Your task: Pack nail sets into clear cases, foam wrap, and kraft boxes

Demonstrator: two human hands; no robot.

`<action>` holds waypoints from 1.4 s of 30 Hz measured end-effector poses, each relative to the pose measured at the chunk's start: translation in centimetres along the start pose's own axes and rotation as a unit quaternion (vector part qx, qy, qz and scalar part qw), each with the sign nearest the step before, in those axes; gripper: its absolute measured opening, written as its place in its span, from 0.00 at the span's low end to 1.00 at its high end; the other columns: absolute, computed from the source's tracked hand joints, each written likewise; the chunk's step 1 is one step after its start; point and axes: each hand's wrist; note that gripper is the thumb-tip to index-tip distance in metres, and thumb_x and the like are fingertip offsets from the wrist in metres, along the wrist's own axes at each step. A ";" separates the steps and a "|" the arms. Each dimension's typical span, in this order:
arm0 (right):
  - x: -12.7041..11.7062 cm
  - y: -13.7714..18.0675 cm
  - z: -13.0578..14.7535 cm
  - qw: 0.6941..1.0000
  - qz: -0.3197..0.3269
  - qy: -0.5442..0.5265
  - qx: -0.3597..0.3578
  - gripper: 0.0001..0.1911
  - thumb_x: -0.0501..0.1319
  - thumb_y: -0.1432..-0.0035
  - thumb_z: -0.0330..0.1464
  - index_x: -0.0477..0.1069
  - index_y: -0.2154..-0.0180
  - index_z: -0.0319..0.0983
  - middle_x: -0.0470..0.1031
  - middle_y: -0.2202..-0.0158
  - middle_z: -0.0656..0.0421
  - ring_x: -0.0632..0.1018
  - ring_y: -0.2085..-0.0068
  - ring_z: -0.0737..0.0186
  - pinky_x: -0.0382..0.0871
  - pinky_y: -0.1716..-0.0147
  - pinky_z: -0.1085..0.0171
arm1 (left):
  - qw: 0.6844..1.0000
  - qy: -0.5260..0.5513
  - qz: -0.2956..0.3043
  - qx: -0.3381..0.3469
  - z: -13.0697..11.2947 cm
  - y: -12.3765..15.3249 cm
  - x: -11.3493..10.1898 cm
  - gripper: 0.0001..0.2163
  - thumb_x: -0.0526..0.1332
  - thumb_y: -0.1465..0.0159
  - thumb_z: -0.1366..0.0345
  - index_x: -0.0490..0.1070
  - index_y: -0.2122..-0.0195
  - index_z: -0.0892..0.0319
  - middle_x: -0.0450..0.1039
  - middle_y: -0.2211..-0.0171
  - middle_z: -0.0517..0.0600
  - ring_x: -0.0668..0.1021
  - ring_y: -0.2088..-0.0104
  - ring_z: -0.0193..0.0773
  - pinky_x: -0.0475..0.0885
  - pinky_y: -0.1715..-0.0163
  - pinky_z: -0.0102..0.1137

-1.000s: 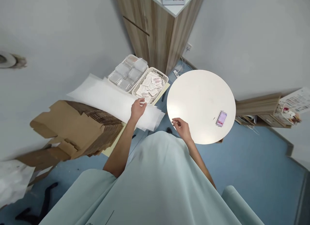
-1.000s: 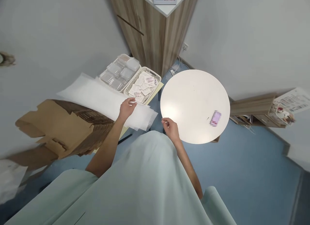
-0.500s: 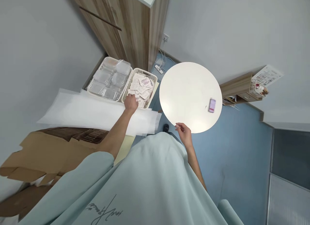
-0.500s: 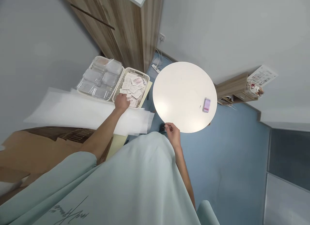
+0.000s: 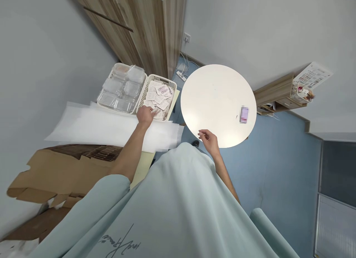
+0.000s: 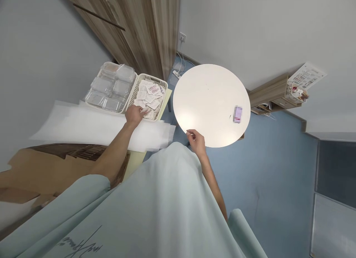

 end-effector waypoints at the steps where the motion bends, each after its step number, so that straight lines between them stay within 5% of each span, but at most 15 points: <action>1: -0.2 -0.4 -0.1 1.000 0.008 -0.001 -0.006 0.24 0.64 0.30 0.54 0.83 0.48 0.43 0.89 0.52 0.52 0.89 0.53 0.50 0.83 0.46 0.49 | 1.000 0.026 -0.014 -0.008 -0.3 0.3 -0.3 0.12 0.70 0.30 0.60 0.84 0.52 0.62 0.81 0.48 0.63 0.79 0.48 0.57 0.75 0.45 0.44; 7: -1.4 -2.6 0.1 0.998 0.057 -0.013 -0.030 0.22 0.64 0.30 0.53 0.83 0.50 0.44 0.89 0.53 0.55 0.89 0.55 0.52 0.83 0.47 0.51 | 0.974 0.203 -0.095 -0.027 -3.5 2.9 -2.1 0.07 0.74 0.36 0.61 0.82 0.66 0.59 0.84 0.64 0.55 0.82 0.55 0.50 0.74 0.49 0.39; 11: -2.6 -4.2 0.6 0.994 0.082 -0.044 -0.050 0.20 0.65 0.30 0.51 0.83 0.51 0.44 0.89 0.54 0.55 0.89 0.56 0.53 0.82 0.47 0.51 | 0.928 0.366 -0.059 -0.040 -7.1 5.9 -2.1 0.10 0.76 0.39 0.59 0.81 0.70 0.59 0.78 0.74 0.49 0.79 0.67 0.42 0.72 0.62 0.35; 15: -3.8 -5.9 0.9 0.991 0.089 -0.070 -0.068 0.20 0.66 0.31 0.53 0.83 0.53 0.45 0.89 0.55 0.56 0.88 0.57 0.54 0.82 0.47 0.51 | 0.883 0.469 -0.019 -0.014 -11.5 9.6 -1.1 0.19 0.82 0.44 0.49 0.82 0.70 0.59 0.78 0.72 0.49 0.78 0.67 0.39 0.74 0.61 0.35; 23: -6.0 -8.0 2.1 0.983 0.081 -0.154 -0.055 0.30 0.76 0.43 0.62 0.80 0.58 0.44 0.85 0.60 0.59 0.83 0.62 0.59 0.82 0.54 0.56 | 0.865 0.492 0.081 0.058 -19.1 15.5 -0.5 0.28 0.82 0.47 0.35 0.80 0.72 0.56 0.76 0.72 0.50 0.76 0.66 0.40 0.75 0.58 0.37; 33: -10.0 -6.5 2.8 0.976 0.102 -0.180 -0.072 0.36 0.74 0.44 0.70 0.77 0.64 0.44 0.79 0.67 0.61 0.80 0.65 0.61 0.81 0.58 0.59 | 0.858 0.502 0.073 0.084 -22.5 19.1 -1.4 0.24 0.81 0.40 0.39 0.81 0.70 0.55 0.79 0.68 0.50 0.81 0.61 0.44 0.78 0.55 0.38; 38: -11.9 -6.5 3.2 0.976 0.112 -0.163 -0.093 0.34 0.75 0.42 0.68 0.79 0.64 0.43 0.79 0.67 0.61 0.79 0.66 0.61 0.79 0.61 0.60 | 0.790 0.570 0.218 0.060 -22.7 19.0 -1.4 0.31 0.71 0.32 0.31 0.85 0.55 0.58 0.88 0.55 0.60 0.89 0.48 0.55 0.83 0.44 0.45; 42: -13.1 -6.3 4.0 0.972 0.132 -0.157 -0.118 0.32 0.75 0.40 0.65 0.81 0.63 0.43 0.80 0.65 0.60 0.79 0.65 0.62 0.80 0.59 0.60 | 0.717 0.587 0.375 0.041 -22.6 18.7 -0.9 0.30 0.72 0.28 0.38 0.84 0.41 0.60 0.89 0.45 0.65 0.91 0.45 0.62 0.84 0.40 0.50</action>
Point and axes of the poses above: each hand's wrist, its own y-axis away from the middle knuckle, its own x-axis out of the palm, z = x × y
